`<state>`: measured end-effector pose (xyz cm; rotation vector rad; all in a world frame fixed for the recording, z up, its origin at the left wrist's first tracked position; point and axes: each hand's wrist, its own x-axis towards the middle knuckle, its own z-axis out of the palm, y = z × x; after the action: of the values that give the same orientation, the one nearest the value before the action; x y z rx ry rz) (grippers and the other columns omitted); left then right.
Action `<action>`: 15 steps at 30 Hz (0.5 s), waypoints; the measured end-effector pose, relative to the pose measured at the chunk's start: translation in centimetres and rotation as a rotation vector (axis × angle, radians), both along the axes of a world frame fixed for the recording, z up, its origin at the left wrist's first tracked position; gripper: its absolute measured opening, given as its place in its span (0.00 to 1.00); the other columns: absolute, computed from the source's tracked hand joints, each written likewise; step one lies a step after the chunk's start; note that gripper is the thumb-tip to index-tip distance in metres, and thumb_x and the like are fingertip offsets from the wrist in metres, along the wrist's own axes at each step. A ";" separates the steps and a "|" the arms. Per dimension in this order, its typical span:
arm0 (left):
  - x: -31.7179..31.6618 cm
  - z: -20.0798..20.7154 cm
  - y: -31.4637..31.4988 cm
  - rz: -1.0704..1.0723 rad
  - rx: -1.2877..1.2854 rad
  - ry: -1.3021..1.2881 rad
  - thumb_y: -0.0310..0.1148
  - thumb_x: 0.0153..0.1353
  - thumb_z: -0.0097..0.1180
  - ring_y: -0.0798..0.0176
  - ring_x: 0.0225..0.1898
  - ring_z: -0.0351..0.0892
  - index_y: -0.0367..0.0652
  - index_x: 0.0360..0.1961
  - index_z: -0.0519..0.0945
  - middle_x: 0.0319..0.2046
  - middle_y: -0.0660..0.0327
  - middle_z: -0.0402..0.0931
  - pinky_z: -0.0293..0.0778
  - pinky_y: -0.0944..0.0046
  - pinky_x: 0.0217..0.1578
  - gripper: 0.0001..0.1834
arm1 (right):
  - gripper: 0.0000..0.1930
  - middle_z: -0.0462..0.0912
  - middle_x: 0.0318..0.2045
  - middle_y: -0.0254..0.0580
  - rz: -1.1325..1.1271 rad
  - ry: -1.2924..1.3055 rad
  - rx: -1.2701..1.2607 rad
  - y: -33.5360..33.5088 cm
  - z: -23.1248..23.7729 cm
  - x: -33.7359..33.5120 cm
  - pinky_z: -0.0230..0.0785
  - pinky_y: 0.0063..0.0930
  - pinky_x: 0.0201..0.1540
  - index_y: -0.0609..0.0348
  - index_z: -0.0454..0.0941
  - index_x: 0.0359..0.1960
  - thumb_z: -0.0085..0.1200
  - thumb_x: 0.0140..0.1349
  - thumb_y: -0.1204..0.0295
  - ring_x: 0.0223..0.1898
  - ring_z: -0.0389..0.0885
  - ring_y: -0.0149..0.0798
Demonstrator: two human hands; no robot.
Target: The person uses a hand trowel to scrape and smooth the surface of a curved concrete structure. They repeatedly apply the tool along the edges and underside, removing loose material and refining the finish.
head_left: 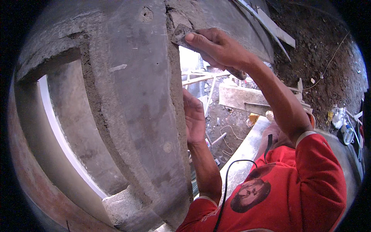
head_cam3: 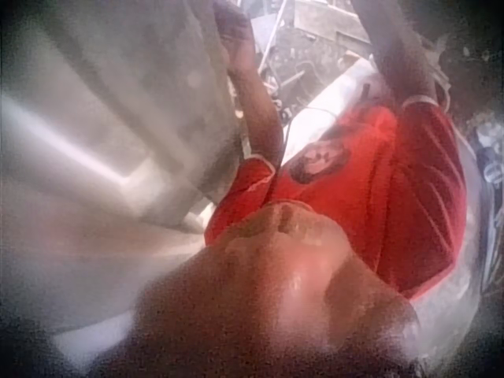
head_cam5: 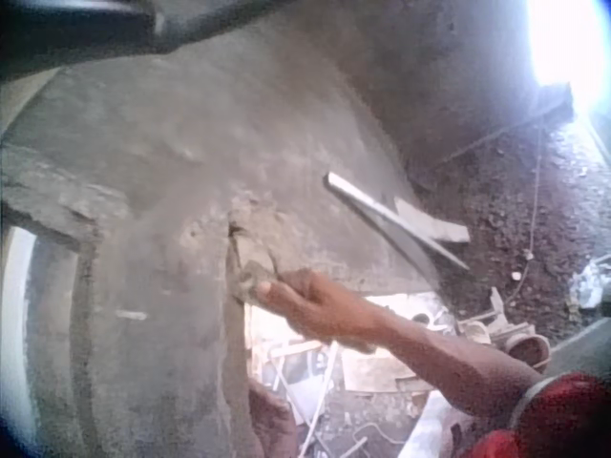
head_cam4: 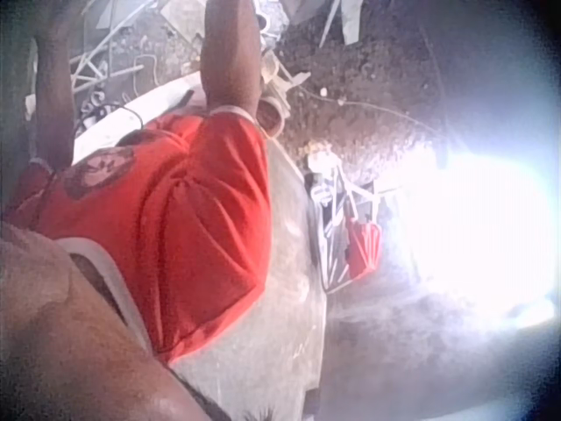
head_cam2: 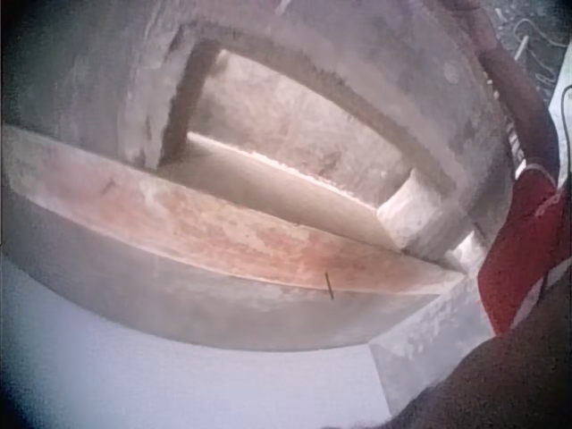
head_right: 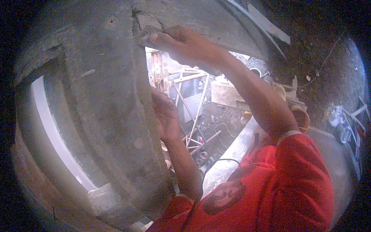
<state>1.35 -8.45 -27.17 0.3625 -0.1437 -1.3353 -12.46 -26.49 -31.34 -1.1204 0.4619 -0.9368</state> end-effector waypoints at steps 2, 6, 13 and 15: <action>0.0 0.2 -0.1 -0.009 -0.007 -0.015 0.42 0.69 0.53 0.49 0.66 0.70 0.37 0.67 0.69 0.64 0.49 0.71 0.70 0.40 0.61 0.30 | 0.29 0.70 0.13 0.30 0.023 0.049 0.024 0.6 0.2 -0.2 0.55 0.22 0.10 0.59 0.77 0.33 0.43 0.74 0.43 0.11 0.66 0.23; -0.2 0.1 -0.3 -0.020 -0.010 0.046 0.43 0.69 0.53 0.48 0.67 0.69 0.37 0.67 0.68 0.64 0.49 0.71 0.69 0.40 0.62 0.30 | 0.28 0.68 0.11 0.29 -0.061 0.036 0.070 0.8 0.7 0.5 0.54 0.22 0.10 0.59 0.76 0.31 0.43 0.74 0.44 0.10 0.64 0.22; 0.2 -0.2 0.3 -0.013 -0.018 0.109 0.43 0.71 0.50 0.49 0.69 0.66 0.38 0.68 0.67 0.67 0.49 0.67 0.64 0.40 0.66 0.30 | 0.29 0.68 0.10 0.29 0.054 -0.050 0.301 3.5 1.6 -0.5 0.52 0.22 0.09 0.58 0.74 0.30 0.41 0.74 0.42 0.08 0.63 0.23; 0.3 -0.3 0.2 -0.003 -0.013 0.092 0.44 0.71 0.49 0.50 0.70 0.65 0.38 0.68 0.66 0.68 0.49 0.66 0.63 0.40 0.66 0.30 | 0.29 0.68 0.11 0.29 0.108 -0.087 0.356 5.0 1.4 -0.1 0.52 0.22 0.09 0.58 0.73 0.31 0.41 0.74 0.42 0.08 0.64 0.23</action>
<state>1.61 -8.20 -27.50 0.2895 -0.0761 -1.3513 -12.61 -21.54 -29.93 -0.7706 0.4704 -0.7696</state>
